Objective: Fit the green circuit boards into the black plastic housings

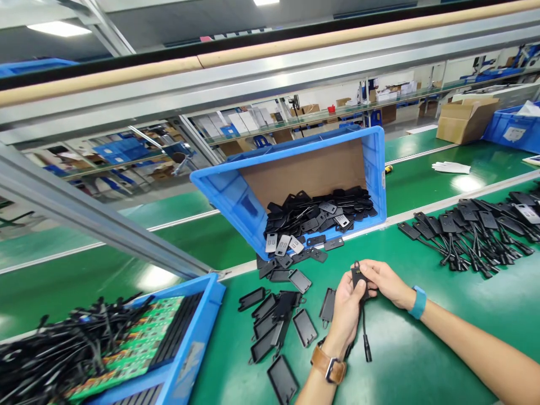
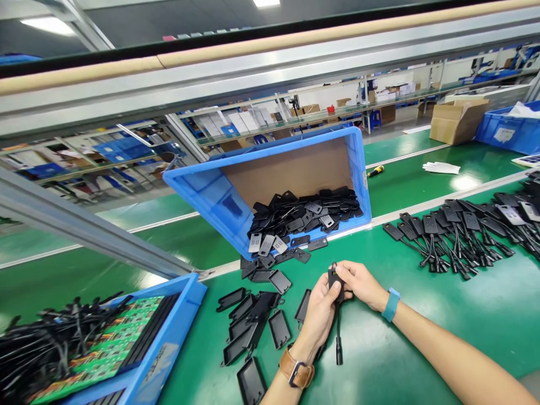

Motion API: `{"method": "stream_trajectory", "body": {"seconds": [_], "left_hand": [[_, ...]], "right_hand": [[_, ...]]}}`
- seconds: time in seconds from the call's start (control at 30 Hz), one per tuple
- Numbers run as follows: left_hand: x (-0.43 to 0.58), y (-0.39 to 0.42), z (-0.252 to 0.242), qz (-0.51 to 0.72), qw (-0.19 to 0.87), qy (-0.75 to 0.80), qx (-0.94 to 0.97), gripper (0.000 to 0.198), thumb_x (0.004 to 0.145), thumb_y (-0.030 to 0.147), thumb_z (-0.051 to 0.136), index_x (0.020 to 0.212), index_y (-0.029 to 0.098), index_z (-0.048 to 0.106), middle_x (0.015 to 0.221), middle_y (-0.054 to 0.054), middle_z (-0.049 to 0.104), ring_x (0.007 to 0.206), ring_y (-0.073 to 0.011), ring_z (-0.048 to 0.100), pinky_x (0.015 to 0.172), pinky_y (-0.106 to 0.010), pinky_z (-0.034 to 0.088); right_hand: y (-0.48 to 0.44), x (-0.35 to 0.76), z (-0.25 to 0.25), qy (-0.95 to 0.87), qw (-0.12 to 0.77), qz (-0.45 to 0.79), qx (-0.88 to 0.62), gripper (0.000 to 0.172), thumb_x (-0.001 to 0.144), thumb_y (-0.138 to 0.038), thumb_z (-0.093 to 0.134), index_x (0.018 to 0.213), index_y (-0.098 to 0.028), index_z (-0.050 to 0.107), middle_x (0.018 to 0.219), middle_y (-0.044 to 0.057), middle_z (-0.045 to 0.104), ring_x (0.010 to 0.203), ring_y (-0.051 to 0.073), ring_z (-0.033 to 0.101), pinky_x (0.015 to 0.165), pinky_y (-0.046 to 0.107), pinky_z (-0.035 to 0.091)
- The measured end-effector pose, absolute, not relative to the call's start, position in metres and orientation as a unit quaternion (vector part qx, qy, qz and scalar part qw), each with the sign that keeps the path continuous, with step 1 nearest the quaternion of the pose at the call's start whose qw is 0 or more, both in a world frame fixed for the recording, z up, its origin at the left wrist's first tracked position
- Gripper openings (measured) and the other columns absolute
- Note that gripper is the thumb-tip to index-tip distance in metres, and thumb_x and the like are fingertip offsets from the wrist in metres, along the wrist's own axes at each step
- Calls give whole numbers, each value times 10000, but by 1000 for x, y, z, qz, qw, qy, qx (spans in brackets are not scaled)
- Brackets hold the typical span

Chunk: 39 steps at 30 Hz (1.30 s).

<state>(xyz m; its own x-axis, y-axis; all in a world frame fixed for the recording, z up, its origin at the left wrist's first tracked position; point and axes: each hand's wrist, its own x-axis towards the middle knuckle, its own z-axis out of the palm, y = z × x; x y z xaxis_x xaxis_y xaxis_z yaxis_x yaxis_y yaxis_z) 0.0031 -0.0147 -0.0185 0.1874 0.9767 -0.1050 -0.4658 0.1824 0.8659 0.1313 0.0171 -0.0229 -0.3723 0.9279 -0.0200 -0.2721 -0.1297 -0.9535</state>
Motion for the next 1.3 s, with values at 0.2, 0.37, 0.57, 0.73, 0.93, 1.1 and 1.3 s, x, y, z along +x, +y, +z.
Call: {"method": "stream_trajectory", "body": {"seconds": [0.2, 0.37, 0.57, 0.73, 0.93, 1.1, 1.3], "left_hand": [[2, -13, -18, 522, 683, 359, 363, 440, 807, 338, 763, 1202, 166, 673, 1177, -108, 665, 1110, -222, 590, 954, -312, 454], [4, -14, -21, 524, 655, 365, 404, 456, 825, 385, 734, 1213, 154, 668, 1132, -114, 682, 1011, -216, 612, 860, -290, 474], [5, -14, -16, 524, 640, 378, 415, 443, 797, 409, 755, 1144, 140, 694, 1048, -112, 707, 911, -208, 629, 815, -281, 479], [1, -11, -16, 484, 646, 388, 446, 391, 794, 369, 761, 1102, 136, 695, 946, -110, 714, 806, -188, 651, 731, -274, 501], [-1, -11, -24, 496, 591, 436, 463, 261, 793, 349, 754, 944, 139, 721, 835, -107, 730, 690, -189, 667, 662, -281, 503], [0, -12, -27, 486, 541, 465, 504, 248, 826, 374, 717, 947, 157, 728, 858, -106, 735, 742, -206, 687, 702, -292, 509], [4, -15, -16, 477, 675, 402, 395, 370, 849, 447, 687, 1027, 123, 679, 896, -123, 729, 685, -177, 679, 623, -274, 521]], "right_hand": [[17, 133, -21, -456, 444, 701, -322, 526, 820, -634, 667, 1012, -144, 675, 698, -13, 555, 523, 65, 401, 473, 181, 358], [16, 131, -24, -450, 453, 696, -328, 517, 806, -625, 687, 997, -145, 670, 677, -26, 530, 509, 59, 379, 457, 177, 343], [14, 128, -25, -433, 466, 688, -350, 519, 773, -637, 710, 949, -151, 664, 638, -33, 516, 488, 63, 381, 442, 186, 350], [17, 131, -30, -399, 480, 696, -355, 518, 801, -634, 685, 973, -146, 668, 628, -25, 538, 452, 54, 318, 397, 180, 275], [20, 134, -27, -407, 491, 687, -347, 525, 808, -644, 669, 970, -145, 675, 794, 66, 684, 538, 104, 473, 452, 216, 359], [21, 135, -26, -406, 491, 690, -344, 523, 816, -619, 679, 1038, -146, 659, 950, 109, 725, 591, 118, 565, 484, 219, 405], [23, 136, -26, -380, 491, 696, -362, 533, 801, -643, 680, 1009, -152, 674, 889, 92, 733, 771, 192, 674, 667, 287, 521]]}}
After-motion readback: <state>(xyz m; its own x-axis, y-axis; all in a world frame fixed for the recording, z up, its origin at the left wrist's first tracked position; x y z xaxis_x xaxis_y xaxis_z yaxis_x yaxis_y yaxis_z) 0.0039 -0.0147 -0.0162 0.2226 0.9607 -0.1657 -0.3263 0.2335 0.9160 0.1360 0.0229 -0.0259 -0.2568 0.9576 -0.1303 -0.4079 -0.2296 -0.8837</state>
